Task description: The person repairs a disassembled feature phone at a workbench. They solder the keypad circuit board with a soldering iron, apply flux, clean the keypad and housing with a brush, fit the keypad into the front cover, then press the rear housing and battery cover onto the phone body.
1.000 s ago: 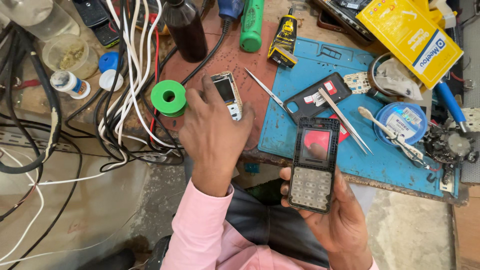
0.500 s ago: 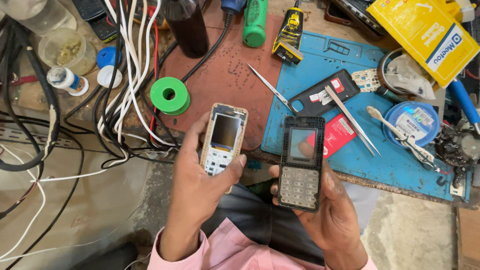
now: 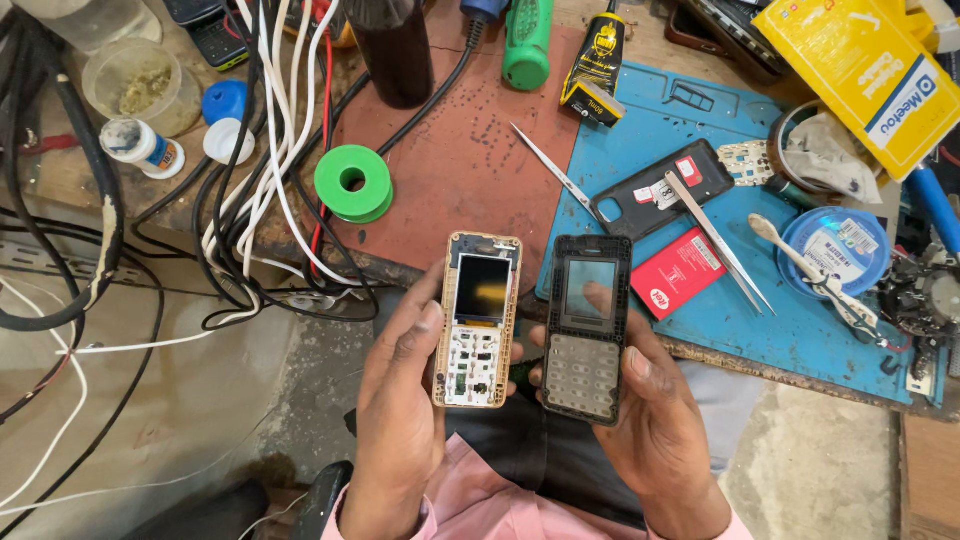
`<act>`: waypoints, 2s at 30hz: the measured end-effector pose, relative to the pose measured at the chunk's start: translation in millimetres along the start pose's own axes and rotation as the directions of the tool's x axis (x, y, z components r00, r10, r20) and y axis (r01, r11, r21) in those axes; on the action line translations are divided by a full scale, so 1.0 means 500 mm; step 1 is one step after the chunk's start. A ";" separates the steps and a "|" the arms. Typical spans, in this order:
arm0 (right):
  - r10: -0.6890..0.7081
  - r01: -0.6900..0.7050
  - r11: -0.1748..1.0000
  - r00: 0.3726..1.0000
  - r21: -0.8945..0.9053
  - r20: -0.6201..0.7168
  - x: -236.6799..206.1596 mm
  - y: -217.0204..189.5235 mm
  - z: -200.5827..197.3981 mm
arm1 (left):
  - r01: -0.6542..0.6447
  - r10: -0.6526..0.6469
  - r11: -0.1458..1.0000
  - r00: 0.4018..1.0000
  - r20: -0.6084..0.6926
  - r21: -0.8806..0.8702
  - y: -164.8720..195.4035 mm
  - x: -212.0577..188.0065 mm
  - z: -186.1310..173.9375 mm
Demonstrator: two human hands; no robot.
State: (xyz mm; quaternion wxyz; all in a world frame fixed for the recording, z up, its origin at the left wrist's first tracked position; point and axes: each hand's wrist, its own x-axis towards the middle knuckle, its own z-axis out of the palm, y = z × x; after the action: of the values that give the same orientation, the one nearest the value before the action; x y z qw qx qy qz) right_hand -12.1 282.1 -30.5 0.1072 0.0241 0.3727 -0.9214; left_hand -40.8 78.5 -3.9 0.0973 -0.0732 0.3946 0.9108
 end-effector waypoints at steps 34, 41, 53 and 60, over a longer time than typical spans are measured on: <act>-0.021 -0.069 0.752 0.992 -0.655 -0.128 0.020 -0.011 0.090 | -0.074 0.062 0.982 0.995 0.076 0.172 -0.043 -0.024 0.024; -0.168 0.027 0.447 0.984 -0.894 -0.054 0.014 -0.017 0.109 | -0.037 0.031 0.997 0.996 0.086 0.065 -0.049 -0.022 0.025; -0.420 0.219 0.389 0.907 -0.895 0.039 -0.006 0.013 0.102 | -0.123 0.119 0.990 0.991 0.064 0.067 -0.067 -0.016 0.025; -0.315 0.101 0.710 0.930 -0.697 -0.187 -0.008 -0.002 0.071 | -0.608 0.474 0.492 0.787 0.394 0.623 -0.041 -0.024 0.019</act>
State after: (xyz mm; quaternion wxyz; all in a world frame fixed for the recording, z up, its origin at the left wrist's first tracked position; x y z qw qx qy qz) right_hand -6.9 259.1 -3.7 -0.0535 0.0765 0.6934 -0.7145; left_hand -24.7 97.6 -9.4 -0.1408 0.1769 0.7125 0.6643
